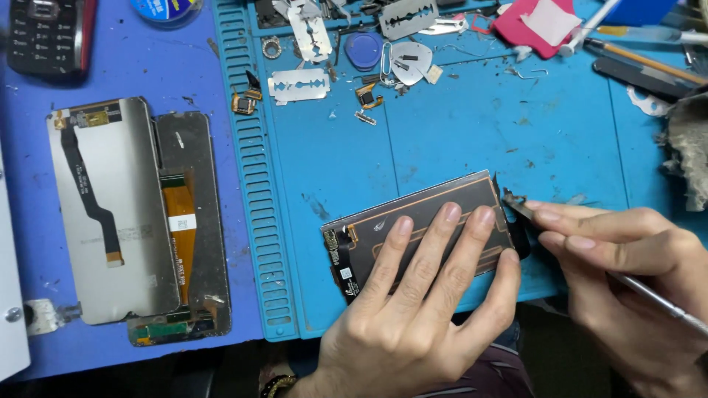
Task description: The person cleans the back of a disassembled smartphone screen using a grey cloth. They then use a metal spudger to scrape residue from the edges of the screen. Finally, they wipe the screen again with the cloth.
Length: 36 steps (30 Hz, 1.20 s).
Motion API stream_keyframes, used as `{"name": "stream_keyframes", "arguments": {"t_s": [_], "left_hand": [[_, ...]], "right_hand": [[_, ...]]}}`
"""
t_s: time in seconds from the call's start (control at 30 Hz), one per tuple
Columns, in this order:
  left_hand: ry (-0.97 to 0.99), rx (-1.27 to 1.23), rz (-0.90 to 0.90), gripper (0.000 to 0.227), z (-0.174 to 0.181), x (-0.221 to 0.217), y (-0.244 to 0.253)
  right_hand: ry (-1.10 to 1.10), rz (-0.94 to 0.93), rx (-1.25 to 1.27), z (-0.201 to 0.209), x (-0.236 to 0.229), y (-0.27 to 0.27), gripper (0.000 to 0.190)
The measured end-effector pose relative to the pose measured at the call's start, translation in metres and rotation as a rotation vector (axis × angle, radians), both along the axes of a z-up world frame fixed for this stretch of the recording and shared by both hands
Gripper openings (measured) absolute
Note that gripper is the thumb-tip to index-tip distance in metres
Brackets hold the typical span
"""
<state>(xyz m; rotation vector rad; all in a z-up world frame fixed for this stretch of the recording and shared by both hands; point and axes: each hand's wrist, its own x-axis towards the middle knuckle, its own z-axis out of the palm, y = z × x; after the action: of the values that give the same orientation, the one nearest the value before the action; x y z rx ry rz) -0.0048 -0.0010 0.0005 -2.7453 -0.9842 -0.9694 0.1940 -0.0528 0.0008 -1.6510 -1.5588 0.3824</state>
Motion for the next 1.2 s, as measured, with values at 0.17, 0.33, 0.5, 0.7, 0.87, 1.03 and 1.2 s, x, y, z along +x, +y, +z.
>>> {"name": "stream_keyframes", "arguments": {"t_s": [0.17,0.33,0.5,0.7,0.87,1.03,1.2], "left_hand": [[0.023,0.006,-0.017,0.018,0.001,0.000,-0.001],[0.017,0.019,-0.022,0.020,0.001,-0.003,-0.002],[0.017,0.026,-0.020,0.019,0.002,-0.003,-0.001],[0.017,0.017,-0.014,0.018,0.001,-0.002,0.000],[0.024,0.019,-0.012,0.019,0.000,-0.001,-0.001],[0.012,0.007,-0.008,0.018,0.001,-0.001,0.000],[0.005,0.010,-0.006,0.017,0.000,-0.001,0.001]], "right_hand": [[-0.023,0.053,0.081,0.007,-0.006,0.006,0.031],[-0.056,0.037,0.067,0.013,-0.012,0.007,0.030],[-0.006,0.028,0.058,0.006,-0.008,0.000,0.029],[0.022,0.030,0.084,0.000,-0.005,-0.001,0.031],[-0.029,0.074,0.108,0.007,-0.008,0.006,0.032],[-0.034,0.016,0.018,-0.001,-0.004,0.003,0.027],[-0.001,-0.020,0.034,0.004,-0.006,0.002,0.032]]}}
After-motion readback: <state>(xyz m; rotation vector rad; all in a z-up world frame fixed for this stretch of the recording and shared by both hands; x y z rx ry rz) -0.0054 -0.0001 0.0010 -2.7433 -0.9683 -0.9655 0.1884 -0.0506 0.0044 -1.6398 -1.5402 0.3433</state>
